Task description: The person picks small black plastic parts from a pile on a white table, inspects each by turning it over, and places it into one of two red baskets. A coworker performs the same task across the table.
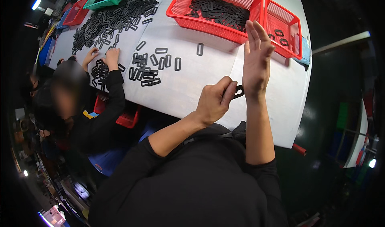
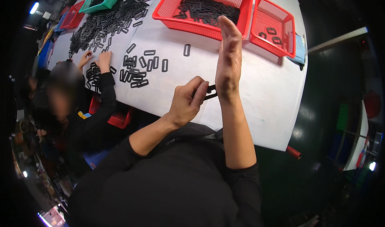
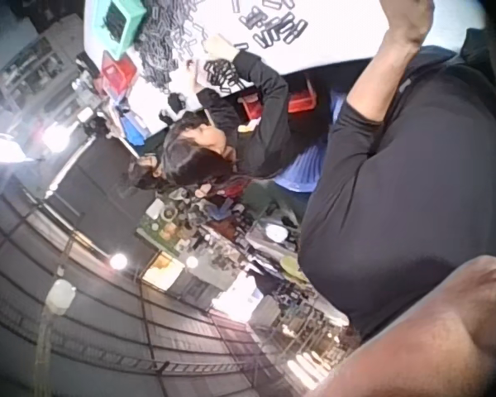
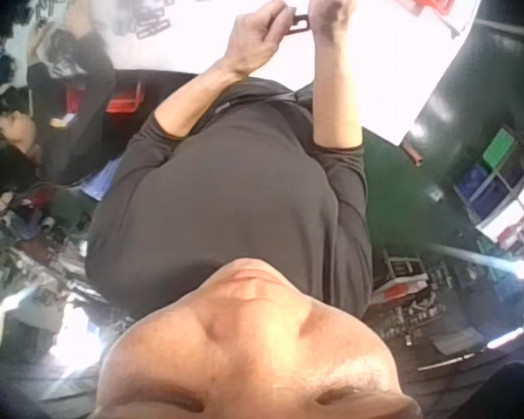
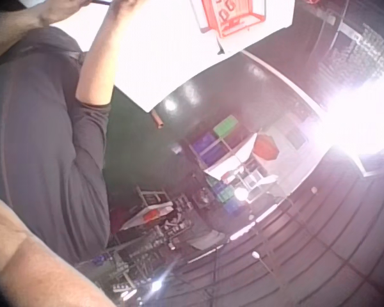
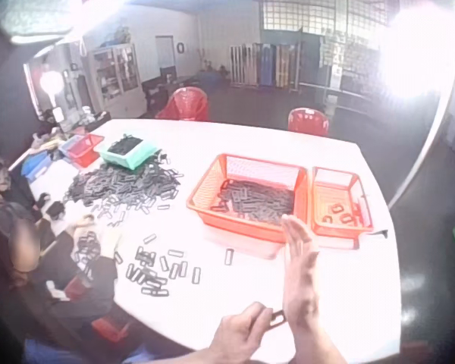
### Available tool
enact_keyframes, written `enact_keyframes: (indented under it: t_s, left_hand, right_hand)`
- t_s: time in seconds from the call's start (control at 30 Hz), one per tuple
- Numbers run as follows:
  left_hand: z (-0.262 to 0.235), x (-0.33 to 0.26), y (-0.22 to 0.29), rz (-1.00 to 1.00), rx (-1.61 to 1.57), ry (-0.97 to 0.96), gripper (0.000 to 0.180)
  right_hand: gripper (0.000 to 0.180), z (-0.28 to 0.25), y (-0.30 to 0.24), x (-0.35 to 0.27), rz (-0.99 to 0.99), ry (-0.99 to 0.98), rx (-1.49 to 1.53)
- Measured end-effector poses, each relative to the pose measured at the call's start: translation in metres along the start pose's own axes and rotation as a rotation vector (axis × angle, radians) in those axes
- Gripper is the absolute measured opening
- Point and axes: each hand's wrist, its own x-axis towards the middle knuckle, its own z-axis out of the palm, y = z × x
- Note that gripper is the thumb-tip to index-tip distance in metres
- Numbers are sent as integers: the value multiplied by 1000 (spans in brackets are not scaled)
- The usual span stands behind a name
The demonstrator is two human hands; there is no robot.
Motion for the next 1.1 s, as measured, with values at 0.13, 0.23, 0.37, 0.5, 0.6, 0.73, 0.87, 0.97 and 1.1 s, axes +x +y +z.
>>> enact_keyframes:
  t_s: [0.13,0.23,0.37,0.5,0.6,0.73,0.87,0.97,1.1]
  left_hand:
    - [-8,10,6,-192,-235,-12,29]
    - [-11,17,2,-193,-277,22,29]
    - [-7,19,-7,-190,-80,26,27]
    - [19,12,-7,43,136,28,21]
    - [29,-9,-6,-12,167,0,23]
    - [42,13,-19,-88,32,-17,26]
    - [70,27,-10,61,95,-110,30]
    - [92,11,2,81,119,-282,31]
    - [116,17,-18,139,-71,-389,32]
  right_hand:
    - [65,-26,11,-5,211,37,42]
    - [61,-29,13,-22,385,123,40]
    - [44,-26,17,-37,371,178,-100]
    - [30,-29,40,-38,407,121,-523]
    - [30,-36,47,-37,412,193,-689]
    - [21,-39,44,-37,225,350,-944]
    - [21,-66,25,-40,305,503,-1002]
    - [23,-103,20,-41,447,630,-1110]
    - [25,-115,1,-66,433,796,-1137]
